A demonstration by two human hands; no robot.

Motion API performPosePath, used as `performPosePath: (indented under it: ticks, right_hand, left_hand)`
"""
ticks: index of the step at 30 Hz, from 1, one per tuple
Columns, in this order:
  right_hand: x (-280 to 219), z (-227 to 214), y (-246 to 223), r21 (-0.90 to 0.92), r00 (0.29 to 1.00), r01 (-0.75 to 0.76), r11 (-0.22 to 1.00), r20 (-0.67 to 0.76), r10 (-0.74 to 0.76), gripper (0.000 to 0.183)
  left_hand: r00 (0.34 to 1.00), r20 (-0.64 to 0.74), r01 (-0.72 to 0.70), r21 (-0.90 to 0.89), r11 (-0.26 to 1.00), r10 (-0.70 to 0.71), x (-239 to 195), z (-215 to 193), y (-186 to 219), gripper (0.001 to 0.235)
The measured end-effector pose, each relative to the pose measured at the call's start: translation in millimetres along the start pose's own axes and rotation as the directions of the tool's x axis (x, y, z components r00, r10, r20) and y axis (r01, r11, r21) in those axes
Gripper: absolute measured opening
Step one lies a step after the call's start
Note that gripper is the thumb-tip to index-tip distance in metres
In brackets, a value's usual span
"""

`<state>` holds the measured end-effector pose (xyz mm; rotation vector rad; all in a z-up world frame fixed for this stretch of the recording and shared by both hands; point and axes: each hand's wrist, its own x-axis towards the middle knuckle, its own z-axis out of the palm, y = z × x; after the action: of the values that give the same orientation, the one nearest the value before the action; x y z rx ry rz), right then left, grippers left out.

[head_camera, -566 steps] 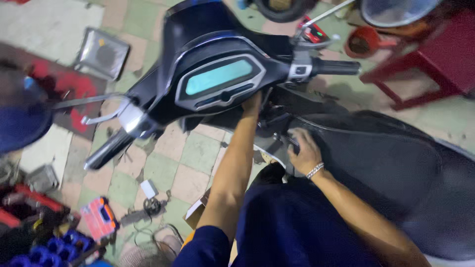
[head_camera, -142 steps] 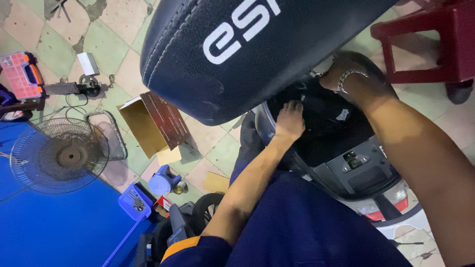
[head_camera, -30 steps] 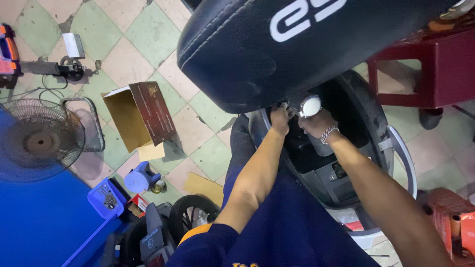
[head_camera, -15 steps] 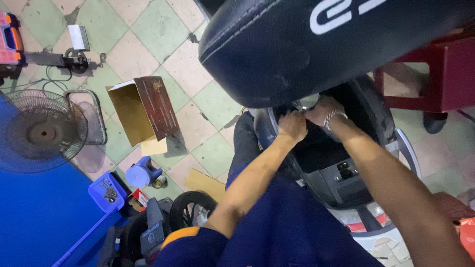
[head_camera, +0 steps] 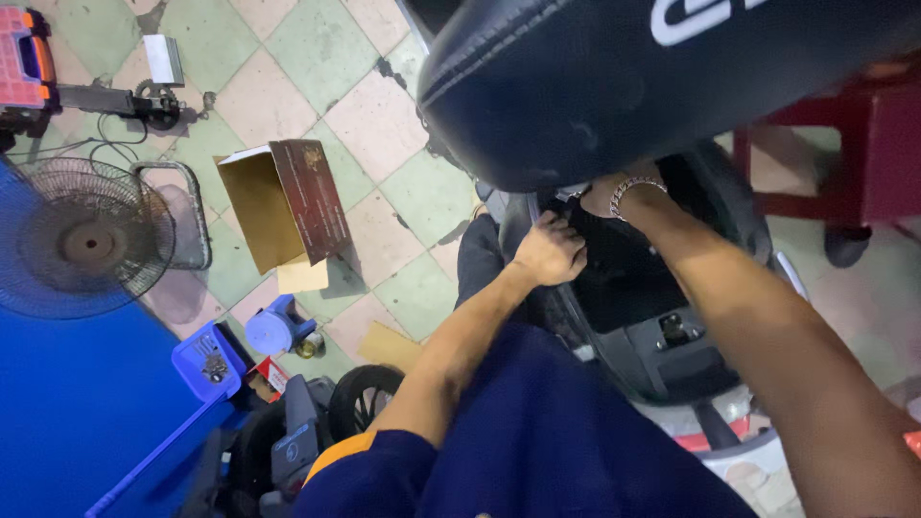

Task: The person works on the under-seat compartment of a scooter, using a power drill to remove and install screws on a black plastic cover. They also interact with the scooter's dashboard and handlebar controls, and retrieve a tool from the floor.

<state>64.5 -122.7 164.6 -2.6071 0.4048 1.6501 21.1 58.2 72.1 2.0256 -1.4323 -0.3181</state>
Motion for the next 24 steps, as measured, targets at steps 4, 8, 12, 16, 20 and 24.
performPosePath:
  ticks: [4,8,12,16,20,24]
  right_hand:
    - [27.1,2.8,13.0,0.181,0.990,-0.058,0.982,0.134,0.034,0.065]
    - [23.7,2.3,12.1,-0.003,0.988,0.115,0.993,-0.107,-0.114,0.065]
    - [32.3,-17.9,8.7,-0.003,0.983,0.111,0.994,-0.146,-0.110,0.060]
    - [33.8,-24.8,11.3,0.018,0.984,0.101,0.995,-0.148,-0.097,0.055]
    - [31.3,-23.9,9.7,0.024,0.983,0.106,0.994,-0.153,-0.101,0.051]
    - [27.7,-28.5,10.7,0.040,0.982,0.102,0.994,-0.165,-0.094,0.047]
  left_hand:
    - [0.996,-0.086,-0.029,0.006,1.000,0.029,-0.4,1.8,1.7,0.024]
    - [1.000,-0.024,0.010,0.000,1.000,-0.010,-0.3,0.5,1.4,0.024]
    - [0.999,0.032,0.024,-0.001,1.000,-0.024,-0.4,-1.7,0.7,0.025]
    - [0.998,0.054,0.045,0.003,0.999,-0.045,0.9,-1.7,1.0,0.024]
    - [0.999,0.029,0.035,0.022,0.999,-0.036,0.3,-0.2,1.3,0.025]
    - [0.994,0.101,0.042,0.027,0.999,-0.044,-0.4,-0.6,-1.7,0.026]
